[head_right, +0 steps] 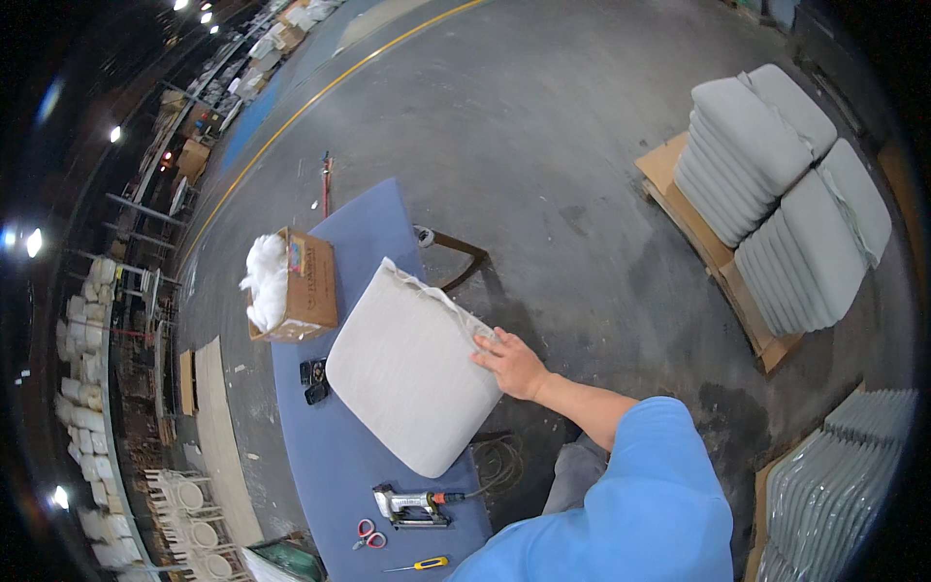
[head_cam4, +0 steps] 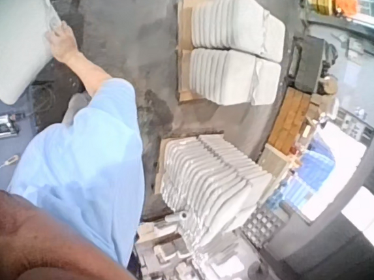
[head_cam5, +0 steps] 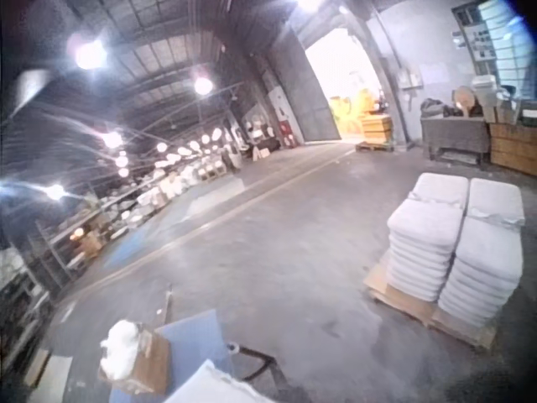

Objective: The person uses a screwdriver to pry open the seam of a white cushion cover and then uses scissors to trim excess fabric along the edges. The person handles multiple cushion covers, placing them on a work table and stacking them after trimming.

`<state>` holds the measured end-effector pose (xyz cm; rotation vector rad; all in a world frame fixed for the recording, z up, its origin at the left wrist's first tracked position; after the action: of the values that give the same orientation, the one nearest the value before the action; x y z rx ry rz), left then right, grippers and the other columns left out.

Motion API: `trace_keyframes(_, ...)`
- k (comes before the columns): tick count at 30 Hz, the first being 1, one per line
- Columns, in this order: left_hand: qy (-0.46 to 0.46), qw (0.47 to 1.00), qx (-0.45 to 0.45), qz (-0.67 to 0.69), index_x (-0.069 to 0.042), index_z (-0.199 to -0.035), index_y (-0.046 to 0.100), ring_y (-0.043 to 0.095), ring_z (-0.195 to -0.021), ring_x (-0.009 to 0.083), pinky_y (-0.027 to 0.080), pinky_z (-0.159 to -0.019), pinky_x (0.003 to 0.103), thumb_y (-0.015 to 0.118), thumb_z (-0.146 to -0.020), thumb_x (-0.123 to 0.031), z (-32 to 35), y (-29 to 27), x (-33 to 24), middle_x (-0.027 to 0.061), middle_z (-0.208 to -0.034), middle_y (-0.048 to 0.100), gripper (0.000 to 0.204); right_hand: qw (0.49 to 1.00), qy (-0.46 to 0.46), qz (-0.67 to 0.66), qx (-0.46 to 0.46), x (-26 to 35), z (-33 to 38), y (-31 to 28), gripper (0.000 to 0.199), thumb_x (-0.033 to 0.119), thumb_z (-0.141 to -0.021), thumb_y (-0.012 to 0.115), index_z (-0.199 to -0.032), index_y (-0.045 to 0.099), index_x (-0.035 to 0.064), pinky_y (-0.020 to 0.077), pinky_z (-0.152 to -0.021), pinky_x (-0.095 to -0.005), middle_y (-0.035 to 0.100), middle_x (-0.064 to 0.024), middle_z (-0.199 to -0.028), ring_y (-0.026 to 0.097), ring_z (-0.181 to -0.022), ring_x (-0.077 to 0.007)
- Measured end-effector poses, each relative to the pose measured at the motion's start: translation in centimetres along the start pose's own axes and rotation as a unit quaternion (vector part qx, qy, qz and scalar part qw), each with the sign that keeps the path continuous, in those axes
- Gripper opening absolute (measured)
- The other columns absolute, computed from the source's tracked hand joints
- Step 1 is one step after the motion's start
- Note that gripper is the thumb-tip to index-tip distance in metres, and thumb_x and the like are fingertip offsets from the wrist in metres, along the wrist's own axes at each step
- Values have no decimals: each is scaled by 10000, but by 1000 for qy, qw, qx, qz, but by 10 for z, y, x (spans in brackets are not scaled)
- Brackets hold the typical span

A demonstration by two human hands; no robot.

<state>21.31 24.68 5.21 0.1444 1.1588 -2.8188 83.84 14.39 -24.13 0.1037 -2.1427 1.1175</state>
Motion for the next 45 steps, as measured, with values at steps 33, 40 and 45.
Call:
trace_keyframes(33, 268, 958, -21, -98, -20, -1287, 705, 677, -1029, 255, 547, -908, 391, 809, -894, -304, -81, -73, -223, 126, -1114, 739, 496, 683, 500, -530, -55, -3, 62, -115, 585, 229, -809, 879, -1312, 680, 7, 536, -800, -371, 733, -92, -1062, 665, -867, -168)
trace_keyframes(40, 307, 934, -58, -174, -19, -1292, 701, 676, -1030, 268, 545, -911, 395, 802, -905, -325, -26, -77, -310, 138, -1120, 736, 503, 704, 412, -473, -332, -78, 171, -352, 488, 68, -857, 815, -1297, 647, -59, 542, -886, -324, 733, -124, -1106, 700, -962, -190)
trace_keyframes(45, 339, 903, -85, -250, -19, -1295, 699, 676, -1031, 277, 544, -913, 398, 798, -912, -340, 28, -46, -427, 146, -1125, 734, 509, 750, 447, -293, -390, -126, 285, -477, 471, 35, -851, 808, -1296, 666, -34, 538, -896, -328, 733, -80, -1118, 683, -965, -167)
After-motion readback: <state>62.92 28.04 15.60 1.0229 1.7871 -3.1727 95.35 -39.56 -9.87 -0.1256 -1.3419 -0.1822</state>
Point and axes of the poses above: each hand's wrist, its own z-axis away from the middle knuckle, its own y-axis out of the palm, x = y × z, the point moved 9 cm from there along -z, towards the middle knuckle
